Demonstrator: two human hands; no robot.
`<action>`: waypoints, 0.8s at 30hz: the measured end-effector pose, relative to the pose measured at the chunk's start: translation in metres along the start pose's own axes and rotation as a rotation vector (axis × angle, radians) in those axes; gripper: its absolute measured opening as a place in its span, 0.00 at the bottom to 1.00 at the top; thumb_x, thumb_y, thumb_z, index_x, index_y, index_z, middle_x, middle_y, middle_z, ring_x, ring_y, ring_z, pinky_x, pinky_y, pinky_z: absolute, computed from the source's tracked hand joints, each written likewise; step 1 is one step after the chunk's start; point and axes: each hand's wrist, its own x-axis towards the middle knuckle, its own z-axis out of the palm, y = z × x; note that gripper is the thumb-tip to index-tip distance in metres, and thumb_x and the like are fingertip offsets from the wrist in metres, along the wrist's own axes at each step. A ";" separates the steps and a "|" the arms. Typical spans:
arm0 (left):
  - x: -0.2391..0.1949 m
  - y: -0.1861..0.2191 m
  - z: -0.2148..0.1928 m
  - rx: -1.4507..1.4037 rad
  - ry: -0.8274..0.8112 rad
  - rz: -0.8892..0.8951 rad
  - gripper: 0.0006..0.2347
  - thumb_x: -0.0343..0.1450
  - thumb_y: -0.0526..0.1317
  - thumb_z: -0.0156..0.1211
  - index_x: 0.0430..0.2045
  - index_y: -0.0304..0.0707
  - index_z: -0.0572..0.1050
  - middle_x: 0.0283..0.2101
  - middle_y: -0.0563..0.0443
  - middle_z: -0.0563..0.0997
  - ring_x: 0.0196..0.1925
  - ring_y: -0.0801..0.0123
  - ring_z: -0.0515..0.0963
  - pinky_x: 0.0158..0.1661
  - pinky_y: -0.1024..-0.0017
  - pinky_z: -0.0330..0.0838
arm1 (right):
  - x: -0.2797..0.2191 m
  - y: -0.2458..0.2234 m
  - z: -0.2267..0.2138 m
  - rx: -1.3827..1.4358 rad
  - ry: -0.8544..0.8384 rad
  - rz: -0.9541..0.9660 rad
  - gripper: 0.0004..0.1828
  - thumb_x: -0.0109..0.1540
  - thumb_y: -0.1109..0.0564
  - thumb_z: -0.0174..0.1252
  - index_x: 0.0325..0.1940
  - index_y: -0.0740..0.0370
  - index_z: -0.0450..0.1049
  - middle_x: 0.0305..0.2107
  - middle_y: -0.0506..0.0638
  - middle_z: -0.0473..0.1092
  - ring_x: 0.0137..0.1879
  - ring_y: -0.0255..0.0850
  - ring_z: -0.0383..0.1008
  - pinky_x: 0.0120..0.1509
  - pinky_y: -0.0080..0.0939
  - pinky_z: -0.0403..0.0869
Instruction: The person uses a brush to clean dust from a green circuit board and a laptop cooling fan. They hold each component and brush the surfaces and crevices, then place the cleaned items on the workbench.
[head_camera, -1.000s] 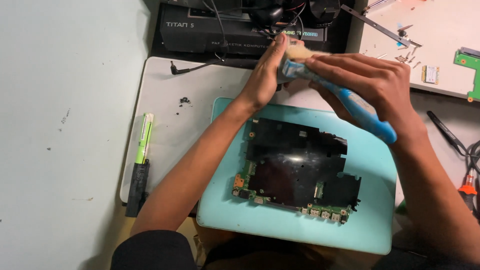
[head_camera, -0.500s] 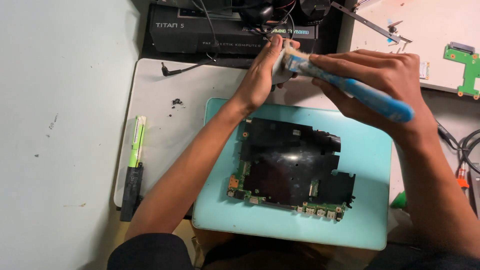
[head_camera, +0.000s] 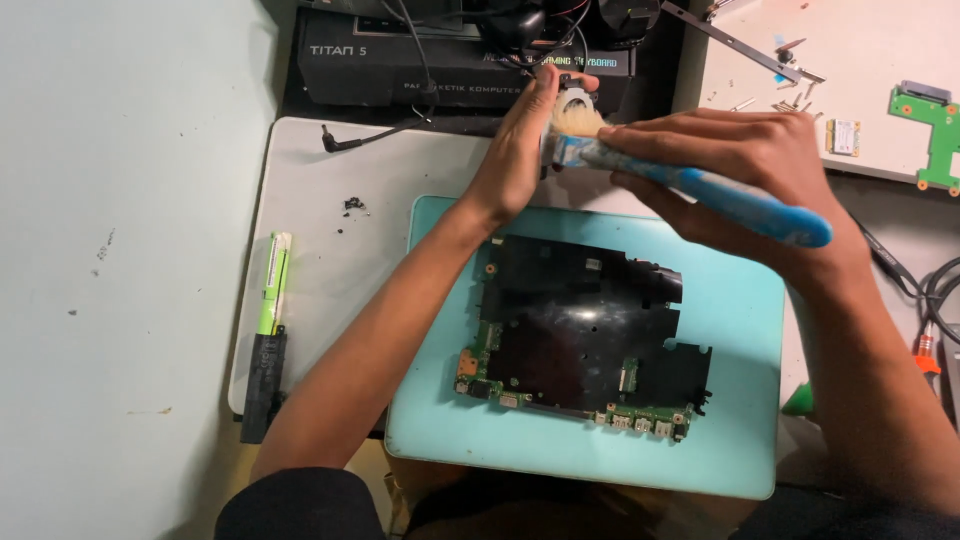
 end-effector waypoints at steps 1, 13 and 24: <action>0.000 0.001 0.001 0.087 0.032 -0.024 0.31 0.84 0.66 0.37 0.61 0.43 0.81 0.57 0.44 0.84 0.56 0.61 0.87 0.58 0.67 0.82 | -0.004 0.001 -0.003 -0.098 -0.002 0.067 0.14 0.84 0.48 0.76 0.74 0.49 0.93 0.58 0.47 0.91 0.59 0.44 0.93 0.45 0.44 0.76; 0.004 0.013 0.006 0.032 0.136 -0.170 0.36 0.77 0.70 0.39 0.71 0.44 0.69 0.63 0.48 0.77 0.45 0.68 0.82 0.37 0.70 0.75 | -0.017 0.014 0.021 -0.125 0.124 0.122 0.20 0.85 0.46 0.82 0.77 0.56 0.92 0.58 0.52 0.92 0.58 0.46 0.94 0.52 0.46 0.83; -0.002 0.013 0.009 0.179 0.101 -0.203 0.36 0.77 0.71 0.35 0.62 0.46 0.82 0.46 0.54 0.83 0.40 0.70 0.77 0.40 0.70 0.71 | -0.013 0.008 0.014 -0.202 0.024 0.166 0.17 0.83 0.40 0.79 0.73 0.44 0.95 0.51 0.44 0.92 0.53 0.42 0.94 0.41 0.44 0.77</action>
